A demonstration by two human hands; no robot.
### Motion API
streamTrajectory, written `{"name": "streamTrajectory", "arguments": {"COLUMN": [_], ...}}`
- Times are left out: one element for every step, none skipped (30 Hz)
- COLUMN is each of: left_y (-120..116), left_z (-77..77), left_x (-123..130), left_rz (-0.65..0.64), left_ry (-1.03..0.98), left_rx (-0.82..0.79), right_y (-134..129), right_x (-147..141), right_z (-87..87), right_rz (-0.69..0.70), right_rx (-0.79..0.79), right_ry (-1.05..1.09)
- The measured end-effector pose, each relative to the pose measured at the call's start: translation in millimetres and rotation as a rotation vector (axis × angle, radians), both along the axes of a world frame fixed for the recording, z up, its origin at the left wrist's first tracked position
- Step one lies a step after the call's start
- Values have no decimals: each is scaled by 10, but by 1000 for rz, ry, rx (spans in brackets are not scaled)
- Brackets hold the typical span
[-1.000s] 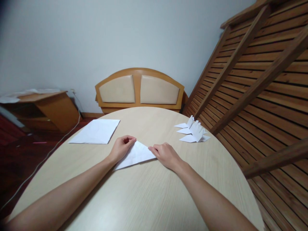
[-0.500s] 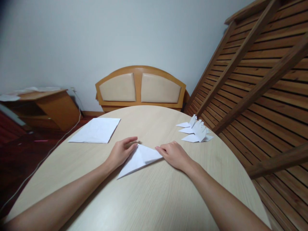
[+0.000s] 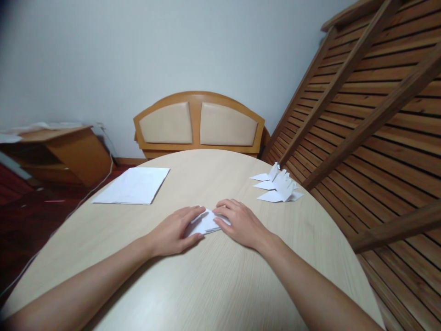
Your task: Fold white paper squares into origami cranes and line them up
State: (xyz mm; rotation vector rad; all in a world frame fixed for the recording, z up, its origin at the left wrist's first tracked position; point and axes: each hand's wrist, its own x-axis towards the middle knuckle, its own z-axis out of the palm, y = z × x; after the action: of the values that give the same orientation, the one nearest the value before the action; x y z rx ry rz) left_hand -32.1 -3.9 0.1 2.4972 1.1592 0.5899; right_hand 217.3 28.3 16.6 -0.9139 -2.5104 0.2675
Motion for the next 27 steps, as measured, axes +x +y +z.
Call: {"name": "streamTrajectory", "arguments": {"left_y": [6, 9, 12, 13, 15, 17, 20, 22, 23, 24, 25, 25, 26, 27, 29, 31, 34, 36, 38, 40, 40, 39, 37, 33, 28, 22, 15], "left_z": [-7, -14, -21, -27, -34, -39, -44, -47, -49, -50, -50, -50, -51, -52, -53, -55, -57, -59, -60, -60, -59, -57, -54, -50, -46, -41, -36], "left_x": [-6, -11, -16, -19, -22, -24, -26, -28, -29, -31, -32, -34, -36, -38, -40, -42, -44, -45, -45, -45, -44, -41, -38, -33, -28, -21, -14], "left_rz": [-13, -23, -31, -36, -37, -35, -36, -41, -46, -48, -49, -49, -48, -45, -41, -38, -38, -40, -43, -49, -53, -54, -53, -51, -50, -45, -36], "left_ry": [14, 22, 25, 24, 23, 21, 21, 23, 25, 26, 26, 28, 30, 31, 32, 32, 33, 32, 33, 34, 35, 35, 32, 29, 26, 22, 17], "left_rx": [10, 18, 23, 25, 25, 27, 30, 34, 37, 40, 40, 38, 34, 30, 27, 28, 30, 36, 42, 47, 50, 52, 53, 52, 49, 46, 43], "right_y": [-27, -51, -70, -83, -89, -90, -86, -79, -70, -62, -55, -50, -47, -45, -46, -47, -49, -50, -52, -52, -52, -51, -50, -50, -50, -52, -56], "right_x": [-17, -33, -47, -59, -70, -79, -88, -96, -103, -108, -113, -116, -119, -120, -121, -123, -124, -127, -130, -134, -139, -144, -150, -156, -162, -167, -174], "right_z": [2, -1, -9, -22, -37, -55, -73, -89, -103, -114, -123, -130, -135, -138, -141, -144, -145, -147, -149, -151, -153, -157, -160, -163, -164, -165, -163], "right_rz": [54, 91, 113, 122, 126, 127, 129, 132, 134, 135, 135, 135, 133, 131, 129, 127, 125, 122, 120, 117, 112, 108, 104, 102, 102, 103, 106], "right_rx": [-10, -18, -21, -21, -20, -20, -21, -21, -22, -23, -22, -21, -20, -18, -16, -13, -10, -6, 0, 7, 16, 27, 42, 58, 75, 91, 106], "right_ry": [-4, -12, -19, -25, -28, -31, -32, -32, -30, -27, -24, -22, -21, -22, -24, -26, -27, -28, -28, -29, -31, -35, -41, -49, -58, -66, -73]}}
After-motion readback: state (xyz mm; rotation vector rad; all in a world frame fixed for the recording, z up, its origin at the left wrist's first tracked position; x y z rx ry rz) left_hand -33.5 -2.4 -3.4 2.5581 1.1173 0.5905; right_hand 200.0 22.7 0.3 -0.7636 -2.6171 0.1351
